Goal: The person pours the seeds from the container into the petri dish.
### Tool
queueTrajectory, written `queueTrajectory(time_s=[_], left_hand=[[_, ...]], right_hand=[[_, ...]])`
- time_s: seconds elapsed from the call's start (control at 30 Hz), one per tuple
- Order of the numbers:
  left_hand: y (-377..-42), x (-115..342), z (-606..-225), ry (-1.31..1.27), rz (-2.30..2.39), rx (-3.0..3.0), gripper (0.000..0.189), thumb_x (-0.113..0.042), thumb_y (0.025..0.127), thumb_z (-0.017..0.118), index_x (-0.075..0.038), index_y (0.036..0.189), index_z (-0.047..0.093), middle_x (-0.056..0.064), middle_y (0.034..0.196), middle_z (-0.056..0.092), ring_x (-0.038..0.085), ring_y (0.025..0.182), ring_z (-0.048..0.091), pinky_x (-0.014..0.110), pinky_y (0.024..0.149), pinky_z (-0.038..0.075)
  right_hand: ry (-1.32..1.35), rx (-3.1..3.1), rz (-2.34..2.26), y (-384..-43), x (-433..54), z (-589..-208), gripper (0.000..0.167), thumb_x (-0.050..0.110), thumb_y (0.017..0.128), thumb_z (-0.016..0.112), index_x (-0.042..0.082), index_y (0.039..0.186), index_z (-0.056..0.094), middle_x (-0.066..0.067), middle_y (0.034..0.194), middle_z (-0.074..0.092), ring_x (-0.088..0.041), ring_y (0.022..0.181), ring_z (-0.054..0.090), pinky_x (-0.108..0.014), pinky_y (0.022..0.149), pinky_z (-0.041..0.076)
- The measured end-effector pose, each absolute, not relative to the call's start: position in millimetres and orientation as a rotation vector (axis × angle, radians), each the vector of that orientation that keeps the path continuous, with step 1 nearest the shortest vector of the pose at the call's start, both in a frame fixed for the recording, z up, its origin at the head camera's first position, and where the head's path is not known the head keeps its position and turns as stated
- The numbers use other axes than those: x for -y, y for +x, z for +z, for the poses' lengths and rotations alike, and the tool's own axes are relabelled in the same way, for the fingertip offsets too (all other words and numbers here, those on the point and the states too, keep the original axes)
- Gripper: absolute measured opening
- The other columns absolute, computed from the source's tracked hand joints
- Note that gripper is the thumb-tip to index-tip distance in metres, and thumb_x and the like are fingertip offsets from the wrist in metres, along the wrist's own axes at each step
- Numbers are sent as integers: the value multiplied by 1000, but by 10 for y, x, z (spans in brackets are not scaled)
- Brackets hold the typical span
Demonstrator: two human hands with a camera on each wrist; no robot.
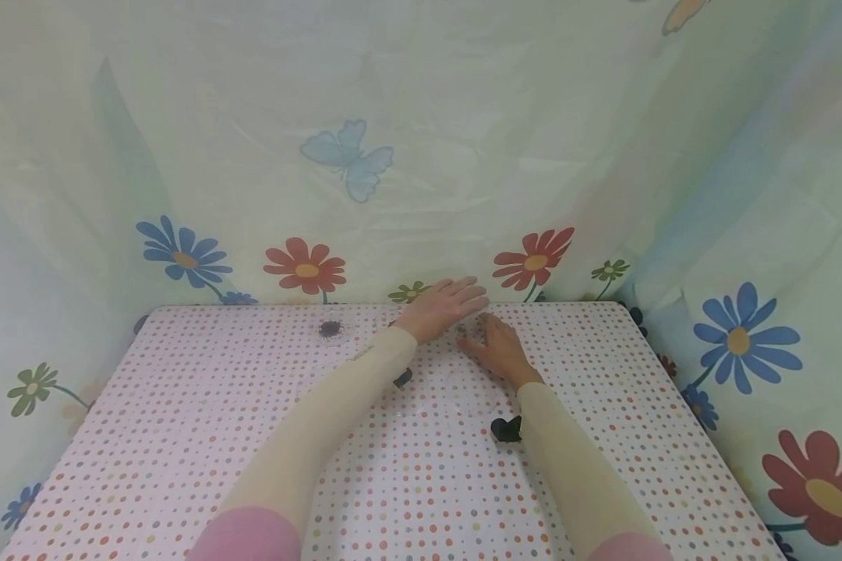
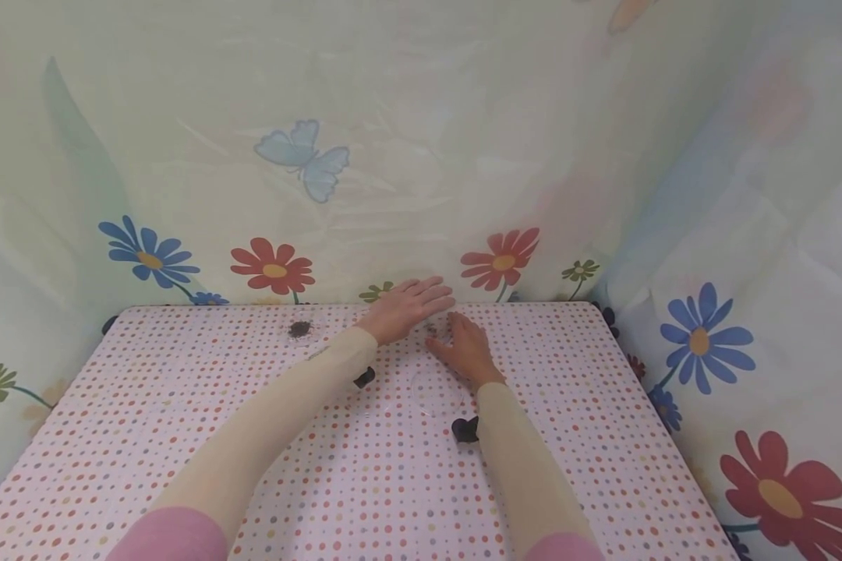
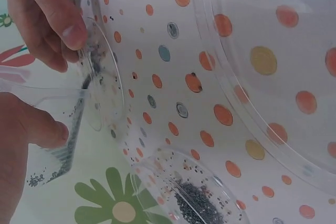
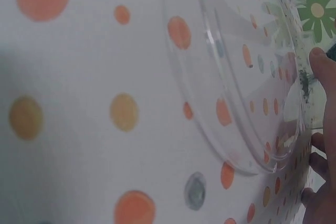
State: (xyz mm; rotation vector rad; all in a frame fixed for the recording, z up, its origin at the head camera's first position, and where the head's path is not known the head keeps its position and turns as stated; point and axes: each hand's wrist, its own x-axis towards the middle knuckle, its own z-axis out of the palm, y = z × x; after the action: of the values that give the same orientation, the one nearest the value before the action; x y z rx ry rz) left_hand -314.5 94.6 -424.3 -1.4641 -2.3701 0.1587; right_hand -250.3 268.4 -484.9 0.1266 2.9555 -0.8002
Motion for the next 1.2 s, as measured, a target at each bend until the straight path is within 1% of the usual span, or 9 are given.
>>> queueTrajectory(time_s=[0.23, 0.5, 0.7, 0.93, 1.07, 1.2], left_hand=[[-3140, -929, -4227, -1486, 191, 2313, 60, -4, 94, 56, -26, 147, 38, -5, 156, 36, 18, 148, 25, 37, 120, 29], [-3145, -917, -4239, -1485, 272, 2267, 60, -6, 95, 56, -28, 147, 37, -5, 157, 34, 18, 148, 25, 37, 120, 29], [-3143, -912, -4241, -1473, 259, 2259, 59, -7, 95, 57, -28, 147, 38, -5, 156, 36, 18, 148, 27, 37, 119, 31], [-3156, -924, -4258, -1463, 230, 2266, 57, -10, 96, 56, -28, 147, 39, -6, 155, 37, 17, 147, 28, 36, 118, 33], [-3148, -920, -4256, -1465, 223, 2272, 56, -10, 96, 56, -27, 147, 39, -5, 155, 37, 18, 147, 28, 36, 118, 33], [-3145, -914, -4257, -1465, 220, 2276, 56, -10, 96, 56, -27, 147, 39, -5, 155, 37, 18, 148, 27, 37, 118, 33]], right_hand=[[68, -3019, -787, -2517, -2680, -4867, 76, 57, 90, 57, 5, 142, 37, -17, 143, 46, -39, 137, 38, -57, 114, 31], [55, -3052, -765, -2476, -2643, -4831, 75, 54, 90, 58, 6, 144, 36, -18, 141, 48, -40, 136, 39, -58, 114, 30], [45, -3086, -737, -2474, -2627, -4813, 67, 52, 90, 60, 6, 137, 43, -16, 132, 55, -38, 129, 47, -57, 111, 34], [23, -3106, -707, -2493, -2661, -4842, 64, 54, 89, 59, 7, 131, 47, -15, 126, 58, -36, 122, 52, -55, 105, 40], [12, -3096, -715, -2508, -2682, -4868, 64, 56, 89, 58, 8, 131, 47, -14, 127, 58, -35, 123, 51, -55, 106, 39], [12, -3087, -728, -2512, -2689, -4871, 68, 56, 89, 58, 7, 136, 45, -15, 131, 56, -35, 127, 49, -56, 108, 37]])
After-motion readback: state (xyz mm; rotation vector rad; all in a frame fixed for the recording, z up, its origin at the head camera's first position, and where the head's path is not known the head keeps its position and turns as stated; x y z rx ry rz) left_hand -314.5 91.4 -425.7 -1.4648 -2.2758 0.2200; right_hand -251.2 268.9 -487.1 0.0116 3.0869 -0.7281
